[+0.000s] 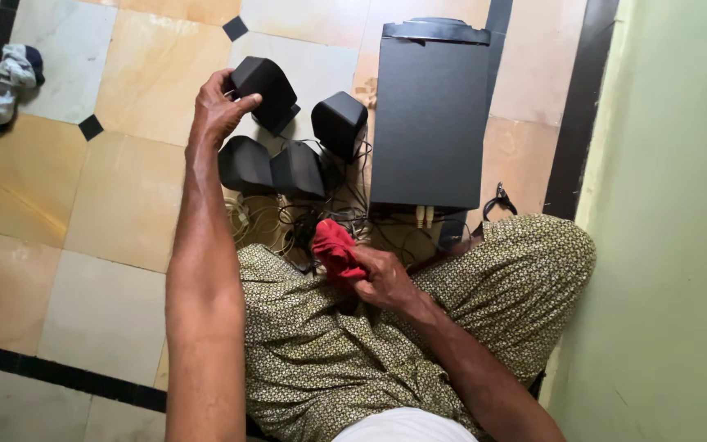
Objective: The person wipes down a large black electronic speaker unit and several smaller satellite speakers with a red cloth while sitting on the floor.
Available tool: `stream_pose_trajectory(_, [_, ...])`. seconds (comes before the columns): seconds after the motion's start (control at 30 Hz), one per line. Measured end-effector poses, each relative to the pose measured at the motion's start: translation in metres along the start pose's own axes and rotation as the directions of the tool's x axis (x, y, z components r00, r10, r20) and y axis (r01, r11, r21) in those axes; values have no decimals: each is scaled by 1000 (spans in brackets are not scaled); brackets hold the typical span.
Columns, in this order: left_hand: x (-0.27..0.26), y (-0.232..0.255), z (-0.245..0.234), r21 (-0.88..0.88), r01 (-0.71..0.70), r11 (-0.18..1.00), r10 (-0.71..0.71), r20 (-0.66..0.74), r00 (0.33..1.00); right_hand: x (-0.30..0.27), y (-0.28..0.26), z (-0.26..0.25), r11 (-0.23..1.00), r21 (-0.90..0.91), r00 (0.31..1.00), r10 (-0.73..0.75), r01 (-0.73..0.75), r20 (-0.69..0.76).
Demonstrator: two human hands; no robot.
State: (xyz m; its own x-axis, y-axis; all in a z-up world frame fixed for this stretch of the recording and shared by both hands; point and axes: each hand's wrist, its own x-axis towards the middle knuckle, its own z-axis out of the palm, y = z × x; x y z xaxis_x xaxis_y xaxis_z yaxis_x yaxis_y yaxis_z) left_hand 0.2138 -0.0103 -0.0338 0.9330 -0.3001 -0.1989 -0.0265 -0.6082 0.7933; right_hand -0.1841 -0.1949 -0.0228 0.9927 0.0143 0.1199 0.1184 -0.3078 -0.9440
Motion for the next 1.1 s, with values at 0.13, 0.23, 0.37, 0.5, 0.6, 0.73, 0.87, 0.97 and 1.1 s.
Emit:
stream_pose_trajectory(0.13, [-6, 11, -4, -140, -133, 981, 127, -53, 991, 0, -4, -2, 1000, 10, 1000, -13, 13, -3])
stream_pose_trajectory(0.23, [-20, 32, -15, -195, -175, 965, 150, -136, 979, -1, -4, -2, 1000, 1, 1000, -17, 17, -22])
stream_pose_trajectory(0.37, [-64, 65, -38, -256, -337, 906, 300, -174, 938, -2, -5, -2, 999, -5, 999, 34, -34, 5])
stream_pose_trajectory(0.5, [-123, 82, -42, -425, -446, 788, 392, -213, 895, -2, -6, 2, 998, 24, 996, -64, 66, -54])
stream_pose_trajectory(0.6, [-166, 89, -31, -486, -450, 749, 391, -224, 893, -7, -8, 9, 988, -4, 984, -152, 152, -96])
stream_pose_trajectory(0.73, [-226, 91, -15, -477, -475, 740, 443, -186, 877, -16, -6, 15, 990, 135, 998, 44, -39, -40])
stream_pose_trajectory(0.87, [-287, 86, 0, -597, -384, 704, 438, -62, 897, -33, -26, 7, 988, 49, 950, -125, 145, -288])
stream_pose_trajectory(0.97, [-309, 76, 12, -402, -482, 778, 502, -64, 863, -46, -59, 0, 925, 337, 878, 8, 176, -478])
stream_pose_trajectory(1.1, [-326, 56, 17, -457, -491, 742, 519, -72, 851, -37, -94, -4, 943, 266, 824, -16, 201, -566])
